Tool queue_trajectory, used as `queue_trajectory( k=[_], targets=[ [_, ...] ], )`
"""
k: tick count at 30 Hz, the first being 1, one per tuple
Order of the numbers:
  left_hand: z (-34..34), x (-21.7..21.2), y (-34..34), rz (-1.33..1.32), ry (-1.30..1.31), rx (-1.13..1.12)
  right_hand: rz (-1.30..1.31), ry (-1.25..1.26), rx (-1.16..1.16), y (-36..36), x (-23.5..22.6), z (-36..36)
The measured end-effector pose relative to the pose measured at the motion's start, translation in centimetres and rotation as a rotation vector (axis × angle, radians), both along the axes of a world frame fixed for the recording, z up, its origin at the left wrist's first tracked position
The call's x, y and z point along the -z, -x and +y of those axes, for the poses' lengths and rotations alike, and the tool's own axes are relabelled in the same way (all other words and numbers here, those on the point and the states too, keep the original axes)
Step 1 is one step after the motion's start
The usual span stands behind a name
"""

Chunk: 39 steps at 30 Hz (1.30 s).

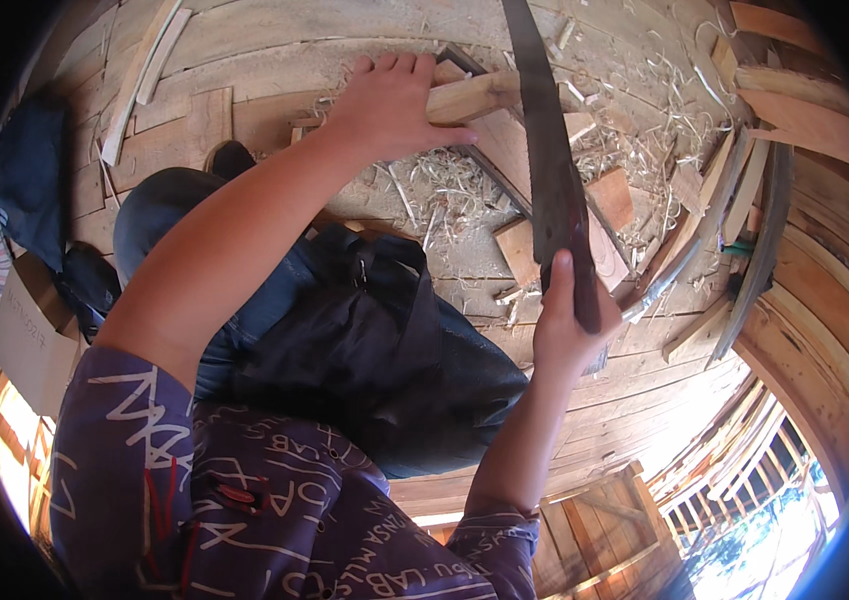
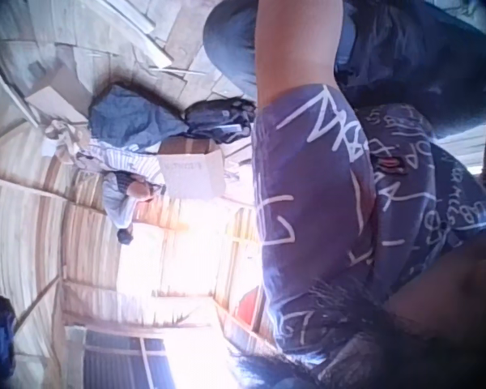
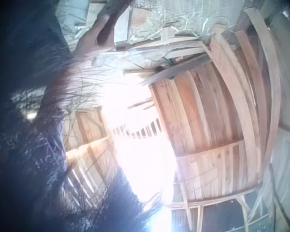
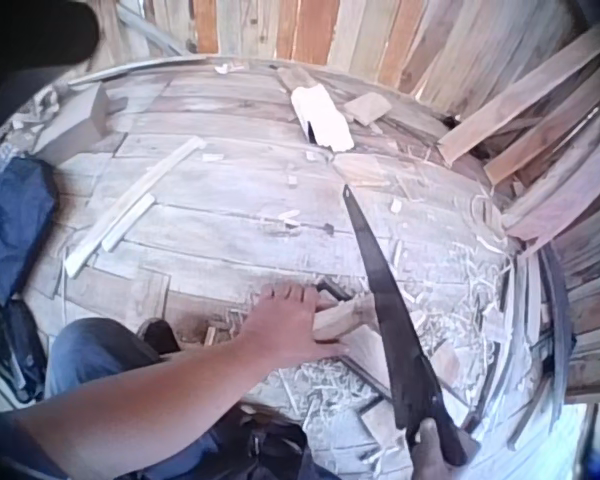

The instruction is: The person saws a piece of wood using a hand saw while sitting on a wooden floor.

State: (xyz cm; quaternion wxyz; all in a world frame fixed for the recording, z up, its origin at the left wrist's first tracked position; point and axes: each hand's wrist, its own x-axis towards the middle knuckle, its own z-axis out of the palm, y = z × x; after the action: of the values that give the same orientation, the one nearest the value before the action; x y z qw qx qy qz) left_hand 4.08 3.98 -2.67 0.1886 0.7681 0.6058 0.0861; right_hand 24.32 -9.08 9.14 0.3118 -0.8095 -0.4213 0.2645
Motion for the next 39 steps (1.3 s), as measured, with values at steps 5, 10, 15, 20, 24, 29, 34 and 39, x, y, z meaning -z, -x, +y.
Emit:
queue_trajectory(
  k=[5, 10, 15, 20, 24, 29, 34, 39],
  targets=[
    [0.9, -0.1, 0.7, 0.034, 0.006, -0.023, -0.021, 0.041, -0.05, 0.0, 0.7, 3.8],
    [0.6, -0.7, 0.5, 0.062, 0.091, 0.023, 0.014, 0.086, -0.057, -0.8, -0.5, 0.0],
    [0.6, 0.3, 0.1, 0.061, 0.017, -0.005, 0.015, 0.135, 0.052, -3.9, -4.8, -8.6],
    [0.4, 0.4, 0.1, 0.097, -0.018, 0.007, -0.013, 0.125, 0.137, -5.3, -8.3, -15.7],
    [0.4, 0.4, 0.0, 0.092, -0.042, 0.03, -0.045, 0.128, 0.175, -4.7, -7.7, -15.5],
    [0.3, 0.3, -0.3, 0.097, 0.012, 0.036, -0.081, 0.001, 0.109, -7.4, -7.9, -14.4],
    [0.6, 0.8, 0.0, 0.102, -0.041, 0.019, -0.052, 0.092, 0.071, -8.7, -9.1, -12.3],
    [1.0, 1.1, 0.8, 0.106, -0.076, -0.011, -0.057, 0.074, -0.001, -3.7, -4.2, -6.5]
  ],
)
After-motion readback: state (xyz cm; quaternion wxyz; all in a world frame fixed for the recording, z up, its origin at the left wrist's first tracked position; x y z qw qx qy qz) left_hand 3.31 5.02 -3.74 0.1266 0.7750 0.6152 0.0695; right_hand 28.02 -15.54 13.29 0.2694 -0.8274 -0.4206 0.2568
